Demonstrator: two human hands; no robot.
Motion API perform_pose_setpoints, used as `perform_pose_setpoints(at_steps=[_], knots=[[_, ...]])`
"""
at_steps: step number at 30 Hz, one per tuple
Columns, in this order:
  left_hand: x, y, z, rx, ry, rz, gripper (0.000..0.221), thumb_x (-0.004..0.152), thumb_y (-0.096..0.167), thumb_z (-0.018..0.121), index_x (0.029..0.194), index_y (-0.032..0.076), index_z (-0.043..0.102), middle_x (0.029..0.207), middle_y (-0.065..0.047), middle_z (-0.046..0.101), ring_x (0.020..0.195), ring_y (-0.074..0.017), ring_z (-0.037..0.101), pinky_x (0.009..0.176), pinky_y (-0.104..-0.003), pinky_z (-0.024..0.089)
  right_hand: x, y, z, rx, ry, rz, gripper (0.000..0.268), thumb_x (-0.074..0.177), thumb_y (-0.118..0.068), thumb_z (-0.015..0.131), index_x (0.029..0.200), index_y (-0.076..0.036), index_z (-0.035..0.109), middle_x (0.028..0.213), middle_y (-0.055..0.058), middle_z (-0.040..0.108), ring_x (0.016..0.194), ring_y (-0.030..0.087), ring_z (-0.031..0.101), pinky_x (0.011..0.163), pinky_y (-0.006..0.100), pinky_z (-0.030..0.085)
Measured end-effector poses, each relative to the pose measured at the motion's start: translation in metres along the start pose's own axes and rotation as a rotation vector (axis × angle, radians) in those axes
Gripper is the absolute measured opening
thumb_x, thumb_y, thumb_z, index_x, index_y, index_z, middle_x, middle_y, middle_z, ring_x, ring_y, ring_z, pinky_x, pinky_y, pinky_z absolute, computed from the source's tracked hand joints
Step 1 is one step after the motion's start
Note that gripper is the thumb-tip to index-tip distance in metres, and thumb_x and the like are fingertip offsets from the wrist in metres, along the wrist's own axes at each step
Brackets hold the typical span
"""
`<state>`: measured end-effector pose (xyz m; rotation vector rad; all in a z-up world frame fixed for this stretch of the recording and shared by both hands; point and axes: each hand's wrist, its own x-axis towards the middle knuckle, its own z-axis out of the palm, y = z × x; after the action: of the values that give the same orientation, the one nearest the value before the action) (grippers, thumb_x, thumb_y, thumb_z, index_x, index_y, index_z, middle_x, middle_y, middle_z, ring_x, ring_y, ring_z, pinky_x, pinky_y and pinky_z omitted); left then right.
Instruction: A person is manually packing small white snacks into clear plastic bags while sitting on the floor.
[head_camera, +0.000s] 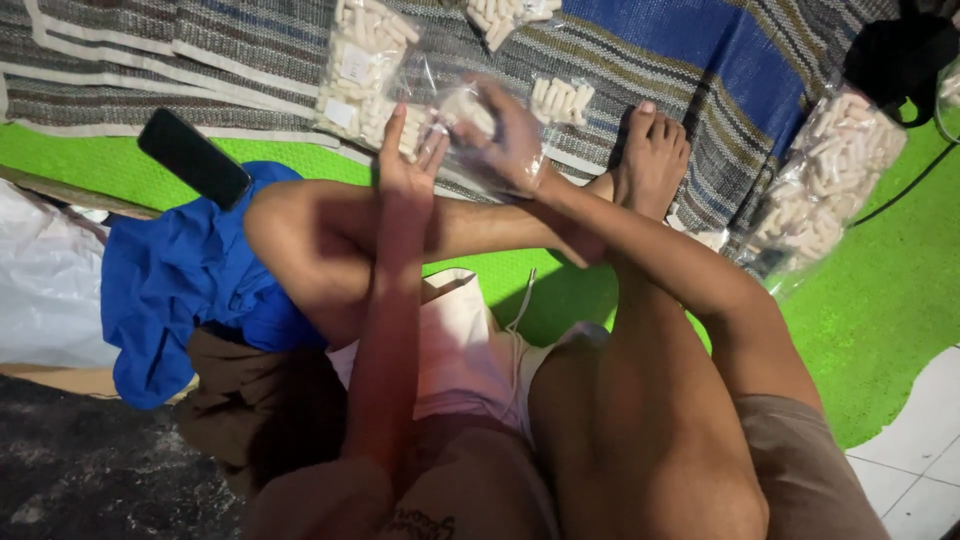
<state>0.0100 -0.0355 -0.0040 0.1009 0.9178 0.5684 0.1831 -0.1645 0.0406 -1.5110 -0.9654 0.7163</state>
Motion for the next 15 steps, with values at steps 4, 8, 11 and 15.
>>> perform_pose_setpoints(at_steps=[4,8,11,15], knots=[[-0.005,-0.001,0.005,-0.021,0.056,0.001,0.060,0.102,0.020,0.088,0.157,0.005,0.070,0.149,-0.029,0.070,0.129,-0.0413,0.074,0.115,-0.055,0.068,0.004,0.022,-0.005,-0.522,-0.231,-0.114,0.071,0.129,-0.045,0.065,0.189,-0.019,0.037,0.188,0.017,0.059,0.173,0.048,0.055,0.145,0.072,0.042],[-0.003,-0.011,-0.015,0.032,-0.114,0.037,0.064,0.111,0.019,0.075,0.171,0.000,0.060,0.166,-0.030,0.059,0.150,-0.0473,0.070,0.134,-0.057,0.057,0.016,0.009,-0.001,-0.345,-0.209,0.128,0.065,0.125,-0.034,0.071,0.181,-0.013,0.046,0.170,0.031,0.068,0.117,0.037,0.065,0.103,0.058,0.065],[-0.012,-0.010,0.000,0.074,-0.123,0.035,0.061,0.113,0.018,0.074,0.169,-0.002,0.061,0.162,-0.032,0.064,0.146,-0.0453,0.074,0.131,-0.058,0.059,0.015,0.011,0.007,-0.210,-0.163,0.222,0.063,0.120,-0.020,0.075,0.176,-0.012,0.048,0.174,0.028,0.057,0.159,0.052,0.061,0.132,0.073,0.056],[-0.005,-0.016,-0.024,0.023,-0.182,0.112,0.050,0.120,0.010,0.069,0.165,-0.009,0.063,0.168,-0.021,0.057,0.155,-0.0340,0.058,0.138,-0.061,0.057,0.003,0.052,0.013,-0.369,-0.152,-0.134,0.078,0.135,-0.023,0.065,0.196,-0.027,0.018,0.183,0.028,0.051,0.132,0.038,0.073,0.106,0.051,0.076]])
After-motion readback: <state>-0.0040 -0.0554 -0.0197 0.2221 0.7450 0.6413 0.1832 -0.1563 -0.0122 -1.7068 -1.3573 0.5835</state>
